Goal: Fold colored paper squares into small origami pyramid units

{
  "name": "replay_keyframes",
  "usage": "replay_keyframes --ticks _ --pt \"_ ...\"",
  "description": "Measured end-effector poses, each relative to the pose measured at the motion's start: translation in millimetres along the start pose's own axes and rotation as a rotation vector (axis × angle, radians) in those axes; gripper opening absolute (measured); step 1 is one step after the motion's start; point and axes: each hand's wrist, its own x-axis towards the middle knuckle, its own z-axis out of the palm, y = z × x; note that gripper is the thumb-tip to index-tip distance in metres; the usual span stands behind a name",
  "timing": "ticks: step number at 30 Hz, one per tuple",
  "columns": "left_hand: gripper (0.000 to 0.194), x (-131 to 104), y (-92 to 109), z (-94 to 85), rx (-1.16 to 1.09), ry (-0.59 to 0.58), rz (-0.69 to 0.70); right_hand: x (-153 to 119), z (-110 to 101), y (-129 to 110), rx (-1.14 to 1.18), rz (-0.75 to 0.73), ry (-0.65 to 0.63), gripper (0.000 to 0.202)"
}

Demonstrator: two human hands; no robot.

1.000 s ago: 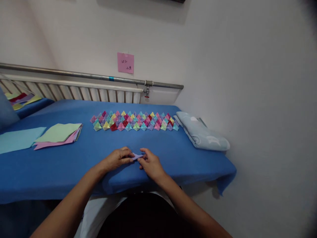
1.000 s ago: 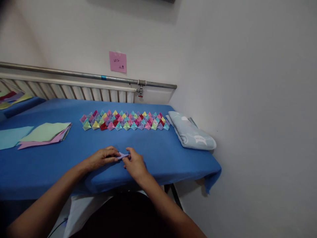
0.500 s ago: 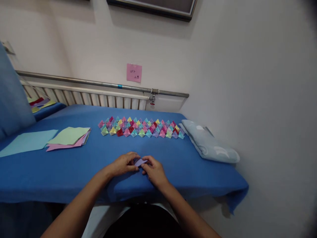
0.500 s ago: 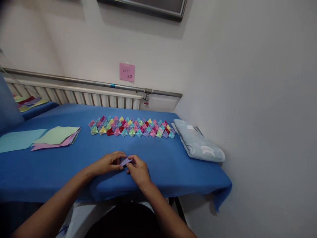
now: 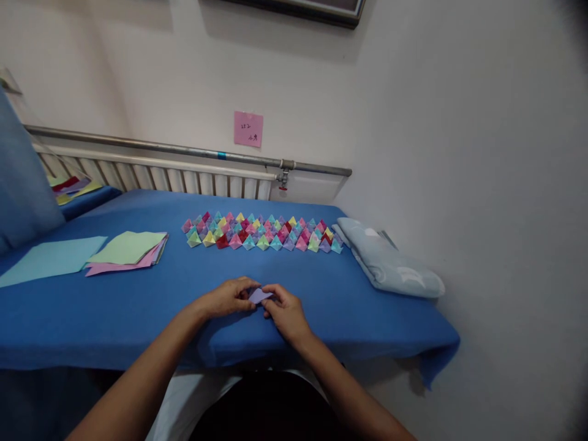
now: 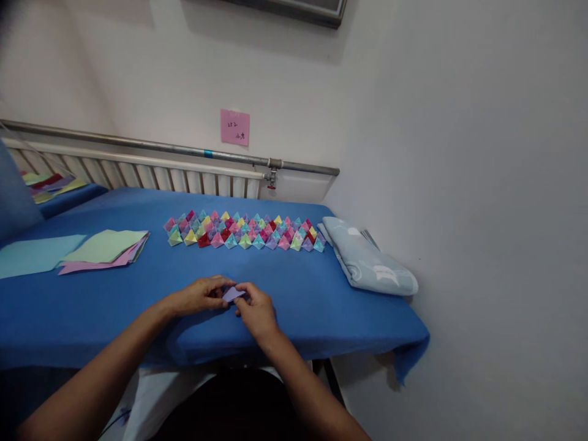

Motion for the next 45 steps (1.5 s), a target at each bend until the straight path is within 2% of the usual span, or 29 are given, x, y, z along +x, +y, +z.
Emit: replay_keyframes --ticks 17,23,30,37,45 --pt "0.051 -0.8 -3.9 1.0 -0.103 0.015 -0.040 3.9 1.4 1.9 0.065 0.000 -0.022 0.026" --pt "0.042 0.3 -5.7 3.9 -0.112 0.024 -0.018 6.8 4.5 6.0 0.046 -0.036 -0.014 0.028" --pt "0.042 0.0 -5.6 3.4 -0.120 0.025 -0.011 6.7 6.3 6.6 0.094 -0.033 -0.045 0.030" --pt "0.053 0.0 -1.3 0.8 -0.102 -0.006 -0.021 5.3 4.7 0.9 0.167 -0.034 -0.080 0.030" --pt "0.044 -1.8 3.2 0.9 -0.073 0.017 -0.005 5.1 5.4 0.5 0.185 -0.040 -0.092 0.034"
